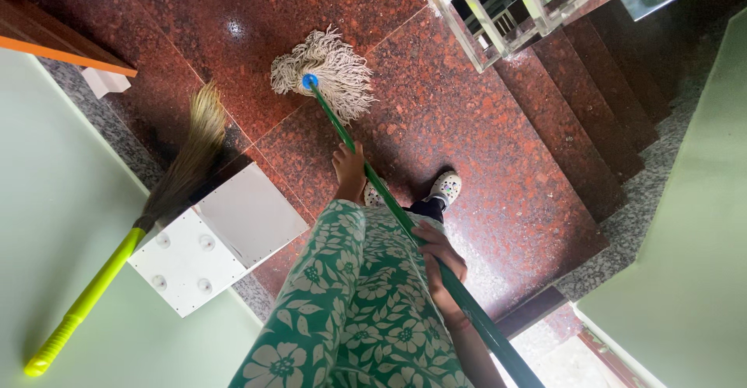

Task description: The person mops the steps of a red granite staircase with a mop while moving downward.

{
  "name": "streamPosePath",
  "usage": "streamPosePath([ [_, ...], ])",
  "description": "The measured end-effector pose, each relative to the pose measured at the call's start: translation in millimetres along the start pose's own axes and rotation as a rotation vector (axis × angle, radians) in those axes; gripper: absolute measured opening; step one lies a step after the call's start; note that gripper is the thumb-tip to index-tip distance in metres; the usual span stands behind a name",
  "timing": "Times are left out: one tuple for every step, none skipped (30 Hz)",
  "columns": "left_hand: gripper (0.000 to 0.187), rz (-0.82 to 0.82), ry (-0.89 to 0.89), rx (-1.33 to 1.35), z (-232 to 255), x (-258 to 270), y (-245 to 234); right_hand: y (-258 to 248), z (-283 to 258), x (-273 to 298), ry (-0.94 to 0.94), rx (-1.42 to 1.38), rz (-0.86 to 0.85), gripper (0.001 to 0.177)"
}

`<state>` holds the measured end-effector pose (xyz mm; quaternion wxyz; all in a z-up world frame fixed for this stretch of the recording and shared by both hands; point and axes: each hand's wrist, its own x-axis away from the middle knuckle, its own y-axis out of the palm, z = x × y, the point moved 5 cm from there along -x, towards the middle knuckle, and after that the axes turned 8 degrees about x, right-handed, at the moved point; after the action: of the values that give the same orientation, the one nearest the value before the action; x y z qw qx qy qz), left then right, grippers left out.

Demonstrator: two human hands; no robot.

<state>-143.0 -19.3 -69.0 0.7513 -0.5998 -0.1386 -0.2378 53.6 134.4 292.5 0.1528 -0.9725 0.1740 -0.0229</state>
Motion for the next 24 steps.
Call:
streamPosePath([
  [0.075, 0.003, -0.006, -0.001, -7.7, -1.2, -1.9, 9.6, 6.7, -5.0, -0.055, -0.038, -0.023, 0.012],
  [0.075, 0.007, 0.063, 0.092, -10.3, -0.8, -5.2, 16.6, 13.1, -7.1, -0.109, -0.076, -0.047, 0.013],
  [0.075, 0.012, 0.135, 0.184, -8.7, -0.7, -8.3, 19.6, 22.2, -7.8, -0.113, -0.079, -0.049, 0.013],
  [0.075, 0.016, 0.133, 0.183, -9.7, 2.8, -9.3, 23.7, 32.2, -7.3, -0.101, -0.096, -0.084, 0.012],
  [0.074, -0.033, 0.223, 0.229, -5.8, 8.9, -7.6, 28.8, 43.3, -8.7, -0.092, -0.113, -0.120, 0.012],
  [0.073, -0.082, 0.314, 0.273, -1.3, 16.9, -5.4, 33.2, 54.3, -10.4, -0.099, -0.115, -0.123, 0.012],
  [0.073, -0.077, 0.313, 0.273, 0.4, 27.9, -2.5, 37.8, 66.1, -9.3, -0.080, -0.118, -0.129, 0.013],
  [0.062, -0.022, 0.400, 0.324, 6.5, 41.8, -2.6, 42.5, 77.1, -7.3, -0.061, -0.120, -0.135, 0.014],
  [0.052, 0.041, 0.489, 0.373, 12.1, 46.8, -7.5, 51.0, 86.0, -9.3, -0.073, -0.123, -0.137, 0.014],
  [0.052, 0.053, 0.490, 0.371, 12.8, 47.5, -10.6, 59.9, 91.3, -10.2, -0.102, -0.147, -0.091, 0.013],
  [0.047, 0.058, 0.426, 0.359, 9.1, 48.1, -13.1, 66.7, 94.5, -10.5, -0.132, -0.173, -0.053, 0.013],
  [0.045, 0.062, 0.361, 0.349, 4.6, 47.5, -17.0, 75.2, 96.9, -13.4, -0.146, -0.177, -0.062, 0.013],
  [0.045, 0.071, 0.353, 0.350, -1.2, 49.8, -23.3, 82.4, 93.2, -14.2, -0.214, -0.153, -0.080, 0.012],
  [0.039, 0.127, 0.404, 0.348, -6.6, 51.2, -35.0, 84.3, 88.2, -16.4, -0.282, -0.130, -0.098, 0.012],
  [0.037, 0.182, 0.449, 0.347, -7.3, 57.9, -42.8, 78.4, 85.4, -19.6, -0.285, -0.134, -0.112, 0.012],
  [0.037, 0.189, 0.435, 0.350, -3.1, 65.8, -45.1, 71.9, 78.5, -22.3, -0.343, -0.028, -0.182, 0.008],
  [0.037, 0.223, 0.487, 0.362, 8.1, 72.1, -51.4, 63.1, 68.8, -24.6, -0.406, 0.080, -0.244, 0.006],
  [0.037, 0.257, 0.538, 0.374, 21.8, 79.6, -57.0, 47.1, 59.2, -25.1, -0.414, 0.077, -0.250, 0.006],
  [0.037, 0.258, 0.536, 0.380, 39.9, 90.3, -54.7, 22.6, 51.2, -21.7, -0.387, 0.028, -0.241, 0.007],
  [0.034, 0.275, 0.608, 0.412, 63.7, 102.6, -51.5, -2.7, 44.5, -18.9, -0.360, -0.020, -0.232, 0.008],
  [0.032, 0.289, 0.680, 0.450, 92.1, 115.0, -44.4, -32.1, 39.2, -13.1, -0.307, -0.045, -0.193, 0.008],
  [0.029, 0.217, 0.676, 0.450, 123.5, 124.1, -29.7, -63.5, 34.4, -4.8, -0.255, -0.070, -0.153, 0.010],
  [0.028, 0.144, 0.673, 0.446, 153.6, 134.7, -13.9, -95.8, 30.8, 4.2, -0.209, -0.095, -0.169, 0.011],
  [0.025, 0.148, 0.756, 0.461, 182.8, 151.2, -1.7, -127.3, 28.2, 14.0, -0.162, -0.119, -0.185, 0.012],
])
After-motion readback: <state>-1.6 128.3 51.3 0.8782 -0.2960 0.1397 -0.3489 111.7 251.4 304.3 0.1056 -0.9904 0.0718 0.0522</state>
